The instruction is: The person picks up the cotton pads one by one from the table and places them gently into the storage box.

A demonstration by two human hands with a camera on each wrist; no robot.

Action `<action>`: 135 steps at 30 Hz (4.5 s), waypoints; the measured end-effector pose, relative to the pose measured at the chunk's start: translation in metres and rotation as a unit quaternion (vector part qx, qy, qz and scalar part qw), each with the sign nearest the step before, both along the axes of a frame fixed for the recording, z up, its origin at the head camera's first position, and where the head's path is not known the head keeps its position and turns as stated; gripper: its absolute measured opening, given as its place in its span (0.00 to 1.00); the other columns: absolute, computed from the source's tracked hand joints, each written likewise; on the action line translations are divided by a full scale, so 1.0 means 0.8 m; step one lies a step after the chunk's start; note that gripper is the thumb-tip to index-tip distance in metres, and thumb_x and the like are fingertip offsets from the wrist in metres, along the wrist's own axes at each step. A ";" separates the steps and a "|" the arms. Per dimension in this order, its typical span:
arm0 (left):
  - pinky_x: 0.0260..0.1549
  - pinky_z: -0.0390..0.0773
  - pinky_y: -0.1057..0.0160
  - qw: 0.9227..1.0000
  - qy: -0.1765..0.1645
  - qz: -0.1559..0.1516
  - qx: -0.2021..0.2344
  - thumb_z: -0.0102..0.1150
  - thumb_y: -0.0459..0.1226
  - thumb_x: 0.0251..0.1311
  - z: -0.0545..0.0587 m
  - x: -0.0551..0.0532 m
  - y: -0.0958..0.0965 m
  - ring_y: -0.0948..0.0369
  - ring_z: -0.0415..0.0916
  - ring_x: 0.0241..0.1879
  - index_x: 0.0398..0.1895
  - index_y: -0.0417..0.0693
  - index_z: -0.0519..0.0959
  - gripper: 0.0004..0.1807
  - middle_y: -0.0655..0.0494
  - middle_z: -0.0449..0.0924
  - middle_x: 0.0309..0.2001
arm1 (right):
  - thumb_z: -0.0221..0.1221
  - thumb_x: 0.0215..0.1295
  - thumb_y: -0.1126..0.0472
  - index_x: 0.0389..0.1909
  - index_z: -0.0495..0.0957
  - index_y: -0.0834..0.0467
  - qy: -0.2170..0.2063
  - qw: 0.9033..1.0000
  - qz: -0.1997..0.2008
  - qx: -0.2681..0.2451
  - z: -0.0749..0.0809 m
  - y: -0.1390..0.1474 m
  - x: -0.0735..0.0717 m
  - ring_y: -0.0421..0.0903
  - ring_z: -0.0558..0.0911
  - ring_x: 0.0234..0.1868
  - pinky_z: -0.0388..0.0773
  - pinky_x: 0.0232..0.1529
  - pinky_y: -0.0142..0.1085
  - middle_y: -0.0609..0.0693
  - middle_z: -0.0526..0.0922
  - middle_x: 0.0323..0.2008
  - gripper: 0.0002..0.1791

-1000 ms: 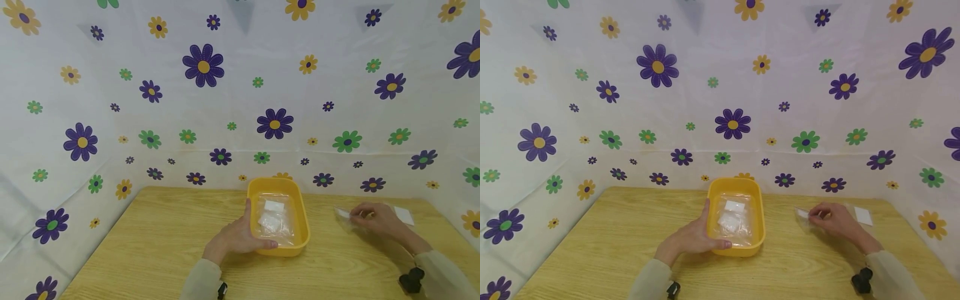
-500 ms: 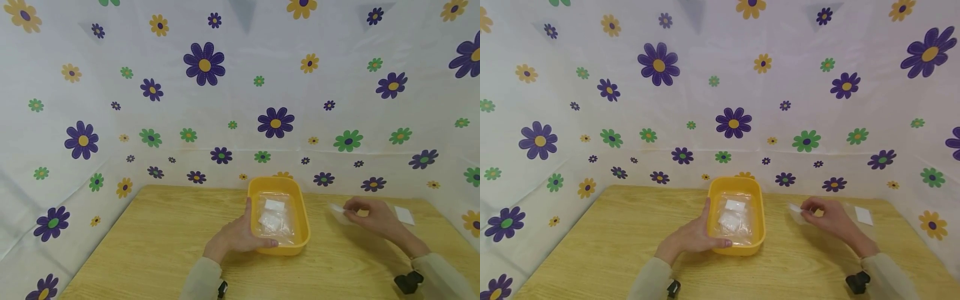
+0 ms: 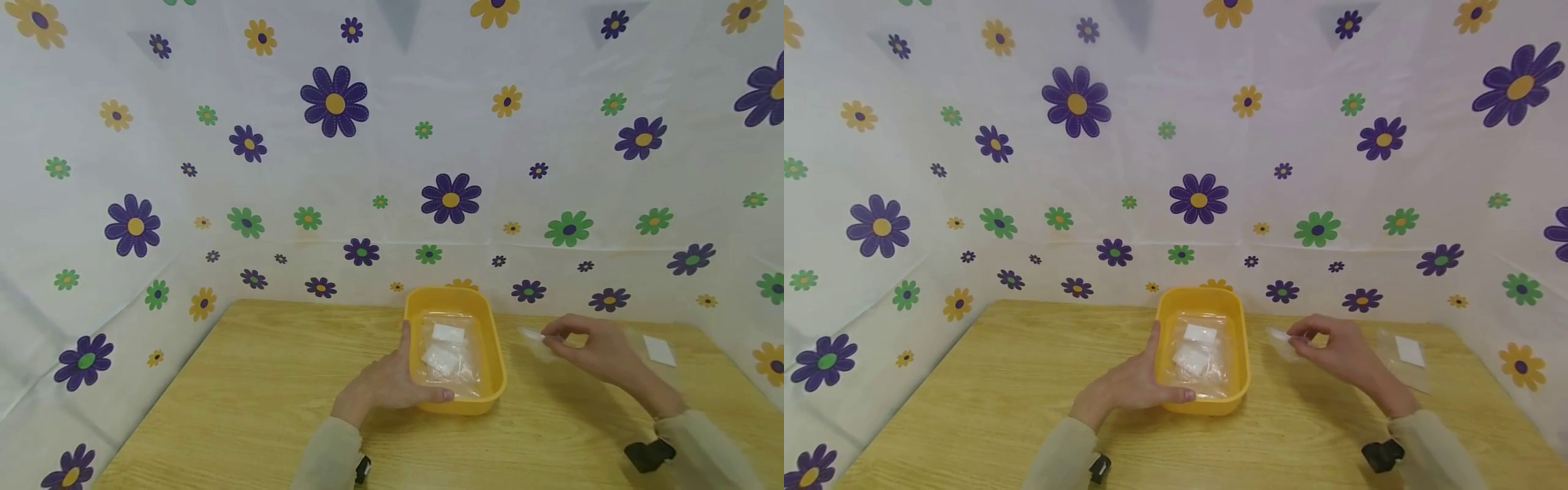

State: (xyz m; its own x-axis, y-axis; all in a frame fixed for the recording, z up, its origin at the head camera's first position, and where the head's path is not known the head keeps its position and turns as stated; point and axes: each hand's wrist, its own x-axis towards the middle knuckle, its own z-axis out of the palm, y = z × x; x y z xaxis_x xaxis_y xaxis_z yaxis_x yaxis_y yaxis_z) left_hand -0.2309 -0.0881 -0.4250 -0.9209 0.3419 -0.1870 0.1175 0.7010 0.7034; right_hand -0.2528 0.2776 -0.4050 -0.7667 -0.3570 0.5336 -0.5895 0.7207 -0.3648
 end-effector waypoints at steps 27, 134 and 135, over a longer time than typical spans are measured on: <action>0.70 0.68 0.35 1.000 -0.001 -0.004 -0.018 0.69 0.74 0.43 0.007 0.002 0.001 0.39 0.65 0.74 0.82 0.60 0.21 0.80 0.41 0.56 0.80 | 0.70 0.61 0.68 0.40 0.88 0.53 -0.026 0.993 0.117 -0.025 0.022 -0.114 -0.012 0.34 0.80 0.36 0.85 0.39 0.32 0.42 0.88 0.35 0.10; 0.69 0.69 0.33 1.000 -0.015 -0.004 0.000 0.71 0.72 0.42 0.008 0.002 0.001 0.40 0.65 0.74 0.81 0.67 0.18 0.80 0.43 0.55 0.81 | 0.74 0.59 0.54 0.66 0.79 0.49 -0.029 0.989 -0.144 -0.013 -0.017 0.143 0.046 0.13 0.61 0.52 0.66 0.38 0.24 0.21 0.73 0.58 0.32; 0.68 0.69 0.33 1.000 -0.014 -0.004 0.001 0.71 0.72 0.42 0.008 0.001 0.001 0.40 0.65 0.74 0.81 0.67 0.19 0.80 0.44 0.56 0.81 | 0.74 0.59 0.53 0.66 0.79 0.50 -0.034 0.988 -0.150 -0.009 -0.016 0.146 0.046 0.18 0.66 0.53 0.68 0.37 0.26 0.27 0.76 0.59 0.32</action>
State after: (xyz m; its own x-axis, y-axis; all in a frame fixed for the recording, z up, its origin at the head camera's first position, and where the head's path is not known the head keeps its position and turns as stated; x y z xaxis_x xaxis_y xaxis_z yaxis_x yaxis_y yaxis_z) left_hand -0.2298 -0.0871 -0.4186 -0.9128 0.3490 -0.2121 0.1030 0.6994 0.7073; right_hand -0.2160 0.3947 -0.4178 -0.8709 -0.0990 0.4813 -0.3235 0.8528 -0.4100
